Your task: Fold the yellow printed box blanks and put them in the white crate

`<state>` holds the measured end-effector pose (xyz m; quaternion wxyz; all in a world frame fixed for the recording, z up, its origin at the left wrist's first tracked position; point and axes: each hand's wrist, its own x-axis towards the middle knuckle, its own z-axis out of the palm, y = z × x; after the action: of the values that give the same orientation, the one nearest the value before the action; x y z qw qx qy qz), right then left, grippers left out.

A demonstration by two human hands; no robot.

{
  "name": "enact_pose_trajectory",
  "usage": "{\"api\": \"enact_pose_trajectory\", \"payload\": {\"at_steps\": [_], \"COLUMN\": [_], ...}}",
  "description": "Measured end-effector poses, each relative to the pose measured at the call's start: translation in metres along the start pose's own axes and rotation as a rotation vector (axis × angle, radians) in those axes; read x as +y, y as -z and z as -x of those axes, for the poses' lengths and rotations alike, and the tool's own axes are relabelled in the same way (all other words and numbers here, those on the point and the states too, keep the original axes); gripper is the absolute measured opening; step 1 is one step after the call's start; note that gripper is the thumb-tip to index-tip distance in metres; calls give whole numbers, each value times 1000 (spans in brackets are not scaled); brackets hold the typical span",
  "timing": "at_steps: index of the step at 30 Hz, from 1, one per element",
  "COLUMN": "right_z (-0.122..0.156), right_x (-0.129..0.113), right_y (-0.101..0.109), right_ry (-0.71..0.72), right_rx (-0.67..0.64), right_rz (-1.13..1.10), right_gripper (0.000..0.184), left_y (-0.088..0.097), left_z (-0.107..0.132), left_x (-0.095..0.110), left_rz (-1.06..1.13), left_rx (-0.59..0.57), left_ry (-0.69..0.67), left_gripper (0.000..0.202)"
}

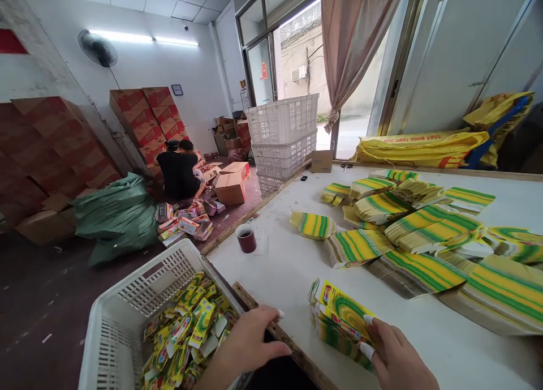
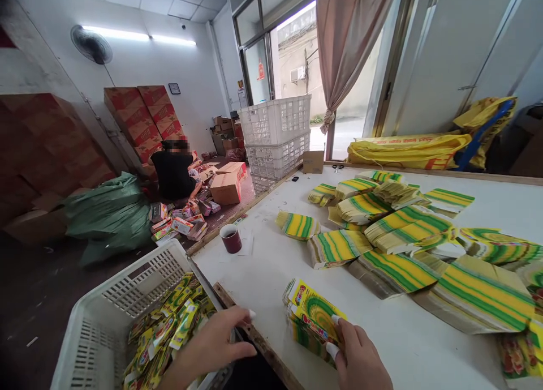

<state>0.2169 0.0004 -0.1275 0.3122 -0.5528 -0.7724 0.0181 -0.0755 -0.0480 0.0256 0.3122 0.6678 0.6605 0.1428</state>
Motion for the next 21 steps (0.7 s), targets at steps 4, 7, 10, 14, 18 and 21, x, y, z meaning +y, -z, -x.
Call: {"api": "enact_pose_trajectory", "payload": {"at_steps": [4, 7, 10, 14, 18, 21], "right_z": [-4, -7, -7, -5, -8, -11], "right_x": [-28, -37, -32, -25, -23, -24], "right_y": [13, 16, 13, 14, 17, 20], "right_ry": [-172, -226, -153, -110, -156, -262], "right_rx": [49, 59, 77, 88, 43, 40], "right_rz": [-62, -74, -24, 185, 187, -47], "right_gripper": [29, 29, 29, 26, 25, 28], "left_y": [-22, -31, -38, -44, -49, -55], "left_z": [-16, -23, -24, -20, -14, -13], "left_x": [28, 38, 38, 34, 34, 34], "left_rz": [111, 181, 210, 253, 309, 381], "left_rx": [-131, -185, -201, -262, -310, -313], "left_ry": [-101, -118, -109, -46, 32, 26], "left_gripper": [38, 34, 32, 35, 37, 34]}}
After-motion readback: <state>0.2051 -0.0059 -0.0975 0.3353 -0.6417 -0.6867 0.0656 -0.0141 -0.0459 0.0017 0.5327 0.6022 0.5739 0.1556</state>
